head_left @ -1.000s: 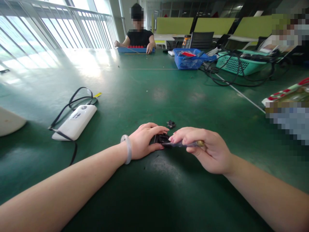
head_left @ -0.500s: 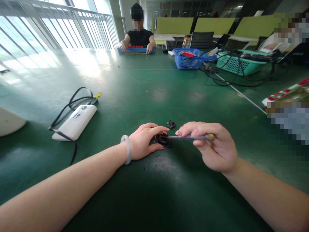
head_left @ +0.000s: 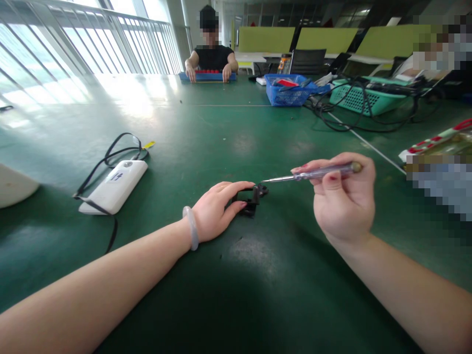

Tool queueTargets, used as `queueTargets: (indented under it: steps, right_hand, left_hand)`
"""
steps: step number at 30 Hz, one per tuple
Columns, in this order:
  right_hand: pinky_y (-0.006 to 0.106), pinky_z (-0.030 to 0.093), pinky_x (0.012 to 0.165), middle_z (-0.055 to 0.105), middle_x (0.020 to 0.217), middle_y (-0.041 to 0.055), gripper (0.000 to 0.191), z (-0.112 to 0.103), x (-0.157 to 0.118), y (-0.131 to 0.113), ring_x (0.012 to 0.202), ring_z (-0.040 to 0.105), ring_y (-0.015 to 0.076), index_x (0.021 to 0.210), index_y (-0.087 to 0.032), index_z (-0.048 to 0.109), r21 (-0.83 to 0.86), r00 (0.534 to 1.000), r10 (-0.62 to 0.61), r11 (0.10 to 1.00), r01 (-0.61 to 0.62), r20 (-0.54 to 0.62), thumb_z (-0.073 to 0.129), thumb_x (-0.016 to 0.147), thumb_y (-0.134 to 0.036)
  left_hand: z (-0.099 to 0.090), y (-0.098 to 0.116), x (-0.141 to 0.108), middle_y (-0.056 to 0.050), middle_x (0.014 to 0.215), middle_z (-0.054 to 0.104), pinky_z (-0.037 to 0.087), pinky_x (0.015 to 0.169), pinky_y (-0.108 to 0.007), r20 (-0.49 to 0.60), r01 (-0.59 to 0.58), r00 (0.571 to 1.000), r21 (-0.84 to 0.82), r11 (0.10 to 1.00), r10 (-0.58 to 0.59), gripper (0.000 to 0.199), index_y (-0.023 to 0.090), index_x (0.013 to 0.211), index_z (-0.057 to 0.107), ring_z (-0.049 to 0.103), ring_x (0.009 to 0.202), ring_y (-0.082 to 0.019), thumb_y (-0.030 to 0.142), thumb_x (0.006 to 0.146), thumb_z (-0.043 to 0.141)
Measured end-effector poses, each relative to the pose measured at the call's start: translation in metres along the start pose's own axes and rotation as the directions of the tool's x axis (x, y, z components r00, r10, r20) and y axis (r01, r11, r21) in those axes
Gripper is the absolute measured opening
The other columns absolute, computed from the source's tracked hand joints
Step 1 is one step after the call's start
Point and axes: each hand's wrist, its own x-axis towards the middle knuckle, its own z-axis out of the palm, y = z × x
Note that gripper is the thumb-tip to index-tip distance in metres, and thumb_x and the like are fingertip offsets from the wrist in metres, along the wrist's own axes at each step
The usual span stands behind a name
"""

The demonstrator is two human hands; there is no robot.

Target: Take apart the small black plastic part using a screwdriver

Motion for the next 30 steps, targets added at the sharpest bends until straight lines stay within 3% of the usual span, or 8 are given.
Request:
queueTargets:
  steps: [3, 6, 8, 14, 20, 24, 30]
  right_hand:
    - [0.046, 0.051, 0.089, 0.065, 0.086, 0.0008, 0.013, -0.003, 0.002, 0.007, 0.085, 0.067, 0.0201, 0.098, -0.026, 0.053, -0.119, 0.998, 0.05, 0.991, -0.055, -0.044, 0.058, 0.088, -0.022]
    - [0.044, 0.051, 0.089, 0.065, 0.087, 0.0012, 0.012, -0.003, 0.0, 0.01, 0.088, 0.066, 0.0195, 0.099, -0.026, 0.053, -0.2, 0.993, 0.117, 0.973, -0.113, 0.007, 0.058, 0.088, -0.023]
    - [0.043, 0.052, 0.089, 0.065, 0.086, 0.0006, 0.011, -0.002, -0.002, 0.008, 0.088, 0.066, 0.0192, 0.098, -0.025, 0.053, -0.214, 0.988, 0.149, 0.967, -0.136, 0.048, 0.058, 0.088, -0.023]
    - [0.042, 0.054, 0.086, 0.066, 0.085, 0.0008, 0.011, 0.002, -0.004, 0.002, 0.085, 0.068, 0.0189, 0.097, -0.024, 0.052, -0.197, 0.971, 0.204, 0.964, -0.177, 0.126, 0.058, 0.088, -0.025]
    - [0.041, 0.056, 0.082, 0.065, 0.081, 0.0001, 0.01, 0.002, -0.005, -0.002, 0.081, 0.068, 0.0184, 0.096, -0.023, 0.053, -0.151, 0.993, 0.085, 0.986, -0.071, 0.084, 0.059, 0.088, -0.022]
    - [0.043, 0.056, 0.082, 0.066, 0.082, 0.0004, 0.011, 0.003, -0.006, -0.002, 0.081, 0.068, 0.0191, 0.096, -0.023, 0.053, -0.152, 0.977, 0.165, 0.978, -0.145, 0.131, 0.06, 0.088, -0.024]
    - [0.045, 0.055, 0.089, 0.069, 0.09, 0.0019, 0.009, 0.005, -0.008, -0.001, 0.09, 0.069, 0.0201, 0.096, -0.023, 0.053, -0.18, 0.959, 0.213, 0.967, -0.179, 0.189, 0.059, 0.088, -0.023]
  left_hand:
    - [0.002, -0.003, 0.003, -0.007, 0.123, 0.061, 0.042, 0.101, -0.041, -0.016, 0.115, 0.993, 0.08, 0.99, -0.115, 0.037, 0.02, 0.13, 0.049, 0.053, 0.115, -0.022, 0.019, 0.094, 0.041]
    - [0.003, -0.006, 0.005, -0.006, 0.121, 0.063, 0.041, 0.1, -0.047, -0.005, 0.226, 0.973, 0.188, 0.956, -0.23, 0.037, 0.021, 0.128, 0.052, 0.053, 0.115, -0.025, 0.015, 0.092, 0.042]
    - [0.003, -0.006, 0.005, -0.004, 0.122, 0.063, 0.04, 0.1, -0.05, -0.005, 0.24, 0.969, 0.247, 0.939, -0.246, 0.037, 0.024, 0.124, 0.056, 0.052, 0.115, -0.026, 0.014, 0.091, 0.043]
    - [0.002, 0.0, 0.004, -0.005, 0.134, 0.055, 0.037, 0.105, -0.05, -0.005, 0.148, 0.988, 0.264, 0.953, -0.152, 0.038, 0.023, 0.125, 0.057, 0.043, 0.125, -0.028, 0.014, 0.089, 0.045]
    - [0.005, -0.002, 0.002, 0.002, 0.144, 0.046, 0.032, 0.108, -0.054, 0.179, -0.075, 0.983, 0.221, 0.972, 0.035, 0.061, 0.03, 0.134, 0.048, 0.027, 0.137, -0.027, 0.0, 0.082, 0.038]
    - [0.007, -0.003, 0.002, 0.002, 0.141, 0.049, 0.032, 0.107, -0.055, 0.206, -0.056, 0.978, 0.212, 0.976, 0.012, 0.059, 0.029, 0.131, 0.051, 0.029, 0.136, -0.028, 0.0, 0.081, 0.039]
    - [0.004, -0.001, 0.005, -0.002, 0.121, 0.064, 0.038, 0.104, -0.048, 0.072, 0.036, 0.996, 0.174, 0.984, -0.05, 0.04, 0.024, 0.122, 0.058, 0.045, 0.12, -0.025, 0.009, 0.087, 0.046]
